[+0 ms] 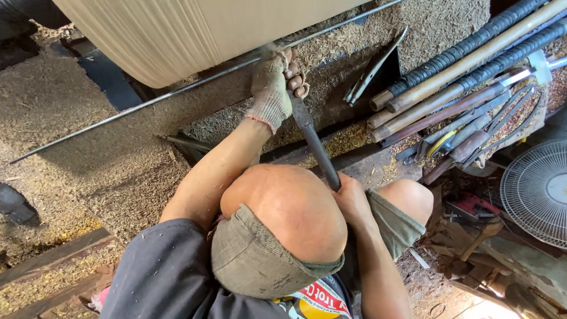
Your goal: The person shapes a large wooden bowl blank spinning on a lathe, holding a chisel with both hands and pressing it against the rotating wood to remove material, producing flying shavings. Near the end they stop the lathe and run a hand over the carved wooden surface.
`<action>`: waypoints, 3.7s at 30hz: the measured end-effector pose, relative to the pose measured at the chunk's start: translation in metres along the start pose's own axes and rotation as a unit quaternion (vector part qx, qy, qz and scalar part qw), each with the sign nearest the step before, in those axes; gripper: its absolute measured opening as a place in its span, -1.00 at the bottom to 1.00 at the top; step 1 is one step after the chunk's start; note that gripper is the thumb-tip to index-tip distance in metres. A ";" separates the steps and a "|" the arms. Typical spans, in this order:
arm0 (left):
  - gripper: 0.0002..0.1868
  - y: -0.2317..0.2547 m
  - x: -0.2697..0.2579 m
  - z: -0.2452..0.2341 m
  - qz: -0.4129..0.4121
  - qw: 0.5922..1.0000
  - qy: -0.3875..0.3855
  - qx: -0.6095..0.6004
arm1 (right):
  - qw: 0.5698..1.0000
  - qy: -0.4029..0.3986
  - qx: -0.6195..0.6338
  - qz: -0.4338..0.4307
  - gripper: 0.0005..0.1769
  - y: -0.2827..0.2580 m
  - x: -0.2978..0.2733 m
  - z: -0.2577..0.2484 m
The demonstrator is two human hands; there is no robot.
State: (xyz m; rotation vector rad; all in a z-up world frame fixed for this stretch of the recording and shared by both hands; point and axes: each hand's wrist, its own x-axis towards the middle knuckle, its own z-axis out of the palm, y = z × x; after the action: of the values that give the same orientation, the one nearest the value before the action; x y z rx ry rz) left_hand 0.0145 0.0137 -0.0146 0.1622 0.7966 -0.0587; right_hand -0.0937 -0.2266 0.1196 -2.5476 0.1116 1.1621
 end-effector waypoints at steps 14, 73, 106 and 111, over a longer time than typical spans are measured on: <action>-0.80 0.002 0.003 -0.019 -0.002 1.000 0.005 0.000 | 0.999 -0.014 0.043 0.013 -0.63 -0.017 -0.011 0.009; -0.80 0.039 -0.032 -0.079 -0.002 1.000 -0.023 0.011 | 0.982 -0.051 0.131 -0.125 -0.77 -0.034 -0.043 0.064; -0.83 0.048 -0.046 -0.065 0.004 0.998 0.013 0.056 | 0.989 -0.068 0.091 -0.091 -0.57 -0.041 -0.046 0.064; -0.80 0.046 -0.039 -0.063 0.009 0.998 0.009 0.057 | 0.989 -0.080 0.100 -0.074 -0.54 -0.039 -0.043 0.062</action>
State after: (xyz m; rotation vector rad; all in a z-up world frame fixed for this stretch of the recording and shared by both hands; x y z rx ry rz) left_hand -0.0515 0.0691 -0.0245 0.2775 0.8100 -0.0858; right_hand -0.1589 -0.1722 0.1241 -2.2402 -0.0012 1.2259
